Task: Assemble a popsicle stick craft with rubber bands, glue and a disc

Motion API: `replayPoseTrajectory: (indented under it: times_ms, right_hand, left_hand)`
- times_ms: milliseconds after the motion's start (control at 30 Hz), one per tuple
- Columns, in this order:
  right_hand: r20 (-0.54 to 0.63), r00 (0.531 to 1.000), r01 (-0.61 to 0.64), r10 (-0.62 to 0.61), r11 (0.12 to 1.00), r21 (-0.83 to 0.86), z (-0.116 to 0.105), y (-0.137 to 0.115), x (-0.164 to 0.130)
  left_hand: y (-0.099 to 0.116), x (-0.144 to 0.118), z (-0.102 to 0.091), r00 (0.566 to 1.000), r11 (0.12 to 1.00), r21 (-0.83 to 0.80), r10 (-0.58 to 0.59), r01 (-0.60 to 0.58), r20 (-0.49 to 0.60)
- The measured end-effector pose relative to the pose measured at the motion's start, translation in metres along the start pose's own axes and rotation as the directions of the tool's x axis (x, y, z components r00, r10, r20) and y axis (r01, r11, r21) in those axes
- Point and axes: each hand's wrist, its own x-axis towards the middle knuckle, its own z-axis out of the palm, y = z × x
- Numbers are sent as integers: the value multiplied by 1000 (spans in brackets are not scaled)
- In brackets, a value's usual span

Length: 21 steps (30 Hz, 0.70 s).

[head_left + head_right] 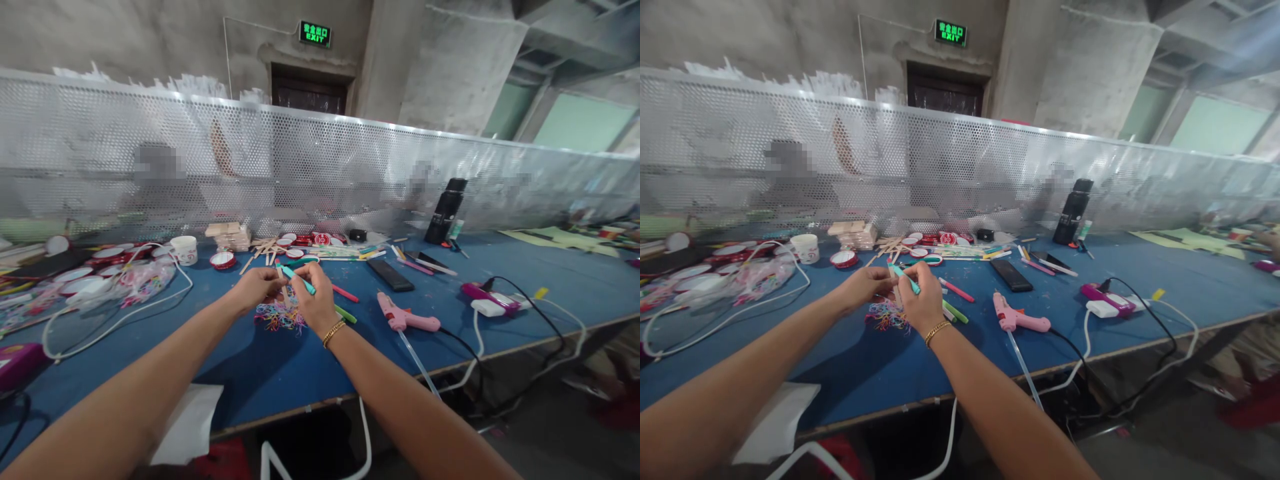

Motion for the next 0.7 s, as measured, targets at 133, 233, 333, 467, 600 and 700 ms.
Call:
replayPoseTrajectory:
  times_ms: [133,233,333,467,600,700]
  right_hand:
    - [-9,1000,-3,4,999,43,0,0,0]
    - [30,1000,5,-6,999,42,0,0,0]
    - [23,1000,4,-4,1000,16,0,0,0]
    - [-4,1000,1,-1,1000,29,0,1,0]
    - [26,999,18,-19,1000,22,0,2,0]
    - [-2,1000,9,-9,1000,14,0,2,0]
  left_hand:
    - [1,0,0,1000,1000,2,-15,15,-2]
    - [1,0,-1,1000,1000,10,-9,9,4]
    - [1,0,-1,1000,1000,7,-9,9,5]
    - [1,1,-1,1000,1000,7,-16,16,0]
    - [2,0,-1,1000,1000,17,2,-2,0]
    - [3,-1,0,1000,1000,21,-4,4,-7]
